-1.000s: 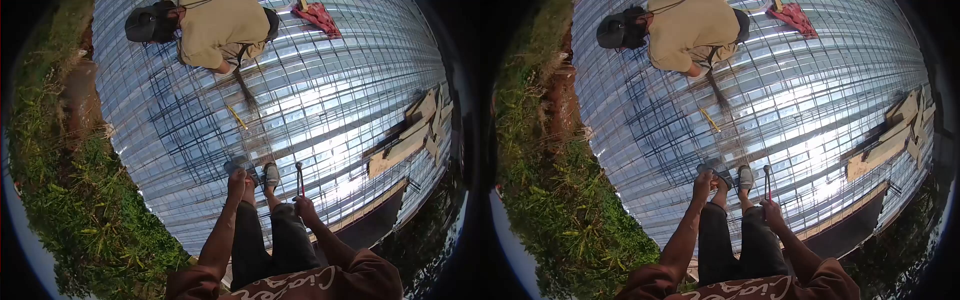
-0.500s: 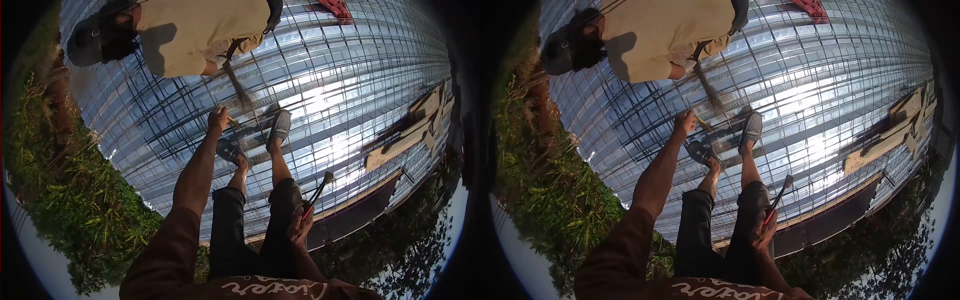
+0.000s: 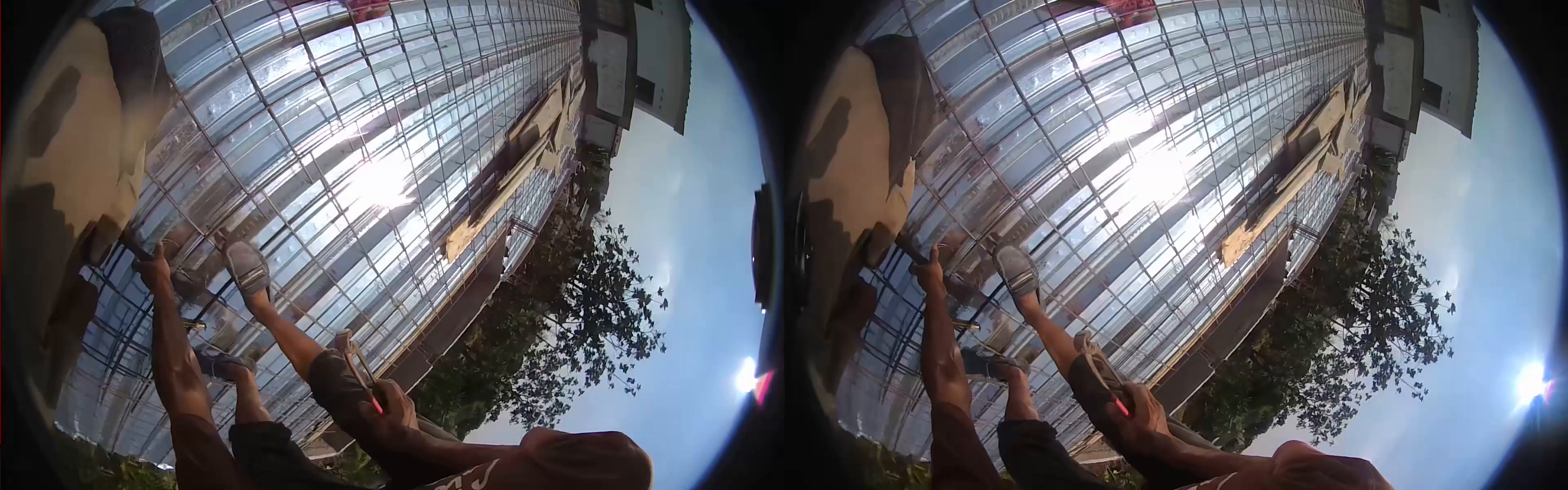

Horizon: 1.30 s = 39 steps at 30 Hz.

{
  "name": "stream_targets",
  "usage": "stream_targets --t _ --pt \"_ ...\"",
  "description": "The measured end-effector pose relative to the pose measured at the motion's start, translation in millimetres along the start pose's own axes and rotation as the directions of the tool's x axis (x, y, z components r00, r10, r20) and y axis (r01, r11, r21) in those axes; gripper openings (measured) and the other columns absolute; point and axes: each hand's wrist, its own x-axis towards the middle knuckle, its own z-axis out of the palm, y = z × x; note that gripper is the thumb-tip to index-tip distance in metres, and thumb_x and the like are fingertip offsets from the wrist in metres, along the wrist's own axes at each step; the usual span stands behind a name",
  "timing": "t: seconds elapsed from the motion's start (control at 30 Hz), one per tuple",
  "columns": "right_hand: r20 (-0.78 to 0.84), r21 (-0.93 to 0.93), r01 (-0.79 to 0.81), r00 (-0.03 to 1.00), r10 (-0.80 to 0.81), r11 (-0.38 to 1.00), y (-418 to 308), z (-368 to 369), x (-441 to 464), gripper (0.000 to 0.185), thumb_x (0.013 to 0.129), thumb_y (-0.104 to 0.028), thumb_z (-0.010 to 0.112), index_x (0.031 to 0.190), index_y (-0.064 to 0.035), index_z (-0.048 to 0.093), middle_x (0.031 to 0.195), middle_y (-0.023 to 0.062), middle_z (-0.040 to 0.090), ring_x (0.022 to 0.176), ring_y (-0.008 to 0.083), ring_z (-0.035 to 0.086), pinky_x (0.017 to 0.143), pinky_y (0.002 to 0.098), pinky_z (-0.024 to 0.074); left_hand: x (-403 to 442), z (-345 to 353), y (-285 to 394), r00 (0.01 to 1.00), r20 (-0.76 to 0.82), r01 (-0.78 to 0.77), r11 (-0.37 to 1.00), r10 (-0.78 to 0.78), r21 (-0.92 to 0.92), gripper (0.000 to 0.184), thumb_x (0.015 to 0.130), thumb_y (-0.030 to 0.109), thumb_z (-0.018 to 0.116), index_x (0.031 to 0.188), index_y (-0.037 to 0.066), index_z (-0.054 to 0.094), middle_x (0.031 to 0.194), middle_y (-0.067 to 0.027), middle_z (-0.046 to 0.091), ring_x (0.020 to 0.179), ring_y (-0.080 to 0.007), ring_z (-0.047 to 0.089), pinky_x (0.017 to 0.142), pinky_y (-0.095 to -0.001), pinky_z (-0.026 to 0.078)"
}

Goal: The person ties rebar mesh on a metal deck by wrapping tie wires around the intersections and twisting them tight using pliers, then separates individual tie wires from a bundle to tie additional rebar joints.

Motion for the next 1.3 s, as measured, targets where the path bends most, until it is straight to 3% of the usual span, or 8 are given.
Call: stream_targets --t 0.07,0.1,0.17,0.43,0.9,1.07,1.2,1.3 --pt "0.015 0.04 0.137 0.99 -0.137 0.99 -17.4 -12.3 6.4 0.045 0.079 -0.02 0.07 0.113 -0.0001 0.048 0.095 0.0196 0.056 0.091 0.037 0.059 0.073 0.0431 0.0487 82.2 52.6 -75.5 0.956 -0.139 -0.189 0.902 0.26 0.388 0.073 0.076 0.054 0.067 0.113 -0.005 0.049 0.11 -0.0272 0.056 0.103 -0.0399 0.056 0.083 -0.0451 0.049" --pt "0.048 0.07 0.106 0.993 -0.11 0.992 -26.2 -17.4 8.8 0.044 0.079 -0.019 0.069 0.113 0.0012 0.049 0.094 0.0195 0.055 0.088 0.0356 0.059 0.071 0.0426 0.0492 76.9 40.2 -80.5 0.905 -0.066 -0.423 0.905 0.42 -0.047 0.06 0.079 0.049 0.066 0.107 -0.004 0.054 0.109 -0.0246 0.056 0.104 -0.0393 0.054 0.084 -0.0456 0.047" --pt "0.088 0.034 0.129 0.987 -0.132 0.991 -38.6 -25.4 13.6 0.044 0.083 -0.023 0.066 0.115 0.0013 0.048 0.099 0.0171 0.056 0.091 0.0335 0.06 0.078 0.0391 0.0485 80.0 27.3 -78.8 0.93 0.096 -0.336 0.926 0.355 -0.171 0.053 0.083 0.042 0.063 0.105 -0.005 0.055 0.11 -0.0235 0.056 0.102 -0.0398 0.054 0.086 -0.0464 0.044" --pt "0.037 -0.116 0.402 0.916 -0.4 0.908 -23.9 -15.4 13.0 0.046 0.079 -0.019 0.069 0.112 0.0039 0.048 0.091 0.0168 0.055 0.081 0.0322 0.06 0.07 0.04 0.0483 114.2 39.7 -104.9 0.829 0.107 -0.54 0.835 0.549 -0.107 0.054 0.084 0.04 0.059 0.112 -0.005 0.054 0.111 -0.0263 0.058 0.103 -0.0412 0.055 0.088 -0.0445 0.043" --pt "-0.012 0.164 0.021 1.0 -0.02 0.986 32.9 27.1 -11.9 0.049 0.079 -0.021 0.067 0.114 0.0051 0.046 0.095 0.0188 0.055 0.085 0.0355 0.06 0.075 0.0418 0.0486 117.4 9.7 -72.5 0.81 0.214 -0.573 0.815 0.546 0.092 0.052 0.083 0.04 0.057 0.105 -0.007 0.061 0.103 -0.0267 0.063 0.096 -0.0403 0.06 0.081 -0.0459 0.045" --pt "-0.033 0.271 0.053 0.998 -0.046 0.961 66.0 49.4 -30.9 0.049 0.082 -0.025 0.065 0.116 0.0042 0.046 0.1 0.0215 0.055 0.09 0.0381 0.059 0.075 0.0429 0.0474 36.0 -3.9 -31.9 0.935 0.009 -0.354 0.931 0.354 0.094 0.049 0.083 0.035 0.055 0.101 -0.01 0.061 0.096 -0.0249 0.065 0.086 -0.0414 0.062 0.077 -0.0461 0.047" --pt "-0.093 0.259 0.088 0.994 -0.066 0.962 81.7 73.1 -43.7 0.048 0.084 -0.027 0.064 0.116 0.0038 0.046 0.1 0.0223 0.055 0.09 0.0386 0.058 0.076 0.044 0.0464 -67.0 -16.2 -2.1 0.927 0.326 0.091 0.735 0.183 -0.672 0.038 0.085 0.024 0.053 0.098 -0.012 0.055 0.085 -0.0164 0.065 0.07 -0.0268 0.065 0.067 -0.0349 0.052" --pt "-0.155 0.34 0.099 0.987 -0.049 0.935 95.9 89.8 -52.7 0.048 0.086 -0.033 0.06 0.115 0.0039 0.047 0.098 0.0236 0.056 0.09 0.0393 0.058 0.077 0.0444 0.0458 -149.8 -41.3 10.5 0.919 0.331 0.08 0.723 0.213 -0.686 0.039 0.084 0.022 0.055 0.103 -0.011 0.05 0.081 -0.0166 0.064 0.059 -0.021 0.061 0.053 -0.0302 0.05"
